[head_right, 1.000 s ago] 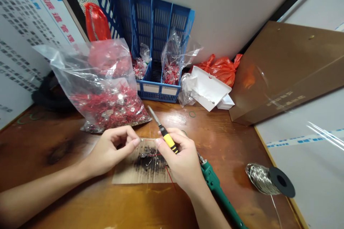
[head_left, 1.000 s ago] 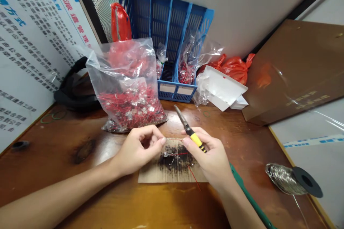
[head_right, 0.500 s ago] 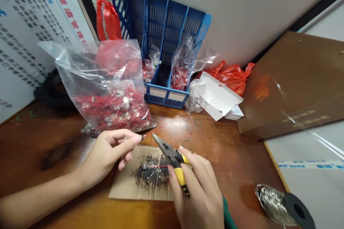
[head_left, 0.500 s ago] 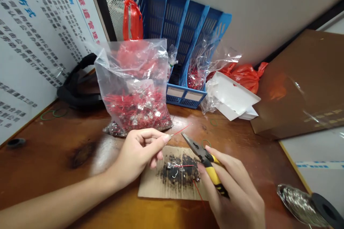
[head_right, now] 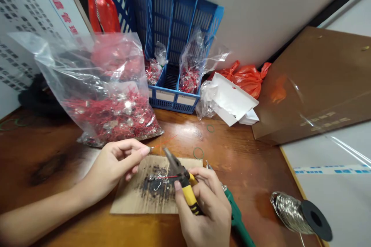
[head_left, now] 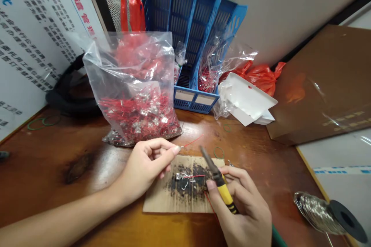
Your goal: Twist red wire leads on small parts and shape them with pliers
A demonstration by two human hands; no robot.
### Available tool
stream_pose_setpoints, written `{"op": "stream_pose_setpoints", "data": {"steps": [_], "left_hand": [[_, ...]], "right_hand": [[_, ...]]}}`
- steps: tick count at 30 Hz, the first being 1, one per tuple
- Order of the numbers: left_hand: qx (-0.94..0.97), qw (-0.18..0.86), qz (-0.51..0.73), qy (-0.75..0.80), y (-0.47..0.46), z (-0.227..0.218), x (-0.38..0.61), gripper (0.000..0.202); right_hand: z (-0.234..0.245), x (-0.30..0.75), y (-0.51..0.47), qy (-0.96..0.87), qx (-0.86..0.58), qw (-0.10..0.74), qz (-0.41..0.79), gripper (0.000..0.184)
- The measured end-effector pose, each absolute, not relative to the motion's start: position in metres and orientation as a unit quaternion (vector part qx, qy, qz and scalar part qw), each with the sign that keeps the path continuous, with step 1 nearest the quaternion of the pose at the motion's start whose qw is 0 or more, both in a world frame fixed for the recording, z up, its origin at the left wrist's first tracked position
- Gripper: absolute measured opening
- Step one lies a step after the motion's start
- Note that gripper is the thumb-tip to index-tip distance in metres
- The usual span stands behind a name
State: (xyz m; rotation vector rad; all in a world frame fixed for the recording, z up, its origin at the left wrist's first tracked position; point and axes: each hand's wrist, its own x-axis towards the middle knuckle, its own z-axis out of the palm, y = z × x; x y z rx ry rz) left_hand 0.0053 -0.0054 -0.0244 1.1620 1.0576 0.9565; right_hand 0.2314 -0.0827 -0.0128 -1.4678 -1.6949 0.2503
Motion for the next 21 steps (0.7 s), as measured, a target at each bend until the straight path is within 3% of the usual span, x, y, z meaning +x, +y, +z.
{"op": "stream_pose_setpoints", "data": {"steps": [6,11,16,21], "left_hand": [[0.519,0.593,0.413,0.456,-0.007,-0.021,0.005,0.044],[0.536,0.583,0.407,0.456,-0.004,-0.023,0.004,0.046],[0.543,0.579,0.403,0.456,-0.005,-0.023,0.004,0.045],[0.551,0.566,0.413,0.453,-0.007,-0.021,0.005,0.038]], "right_hand": [[-0.006,0.233,-0.079,-0.525,-0.518,0.534,0.413,0.021],[-0.006,0.239,-0.085,-0.475,-0.416,0.525,0.571,0.030],[-0.011,0.244,-0.095,-0.527,-0.440,0.476,0.550,0.026],[-0.014,0.249,-0.096,-0.614,-0.549,0.431,0.369,0.023]]}}
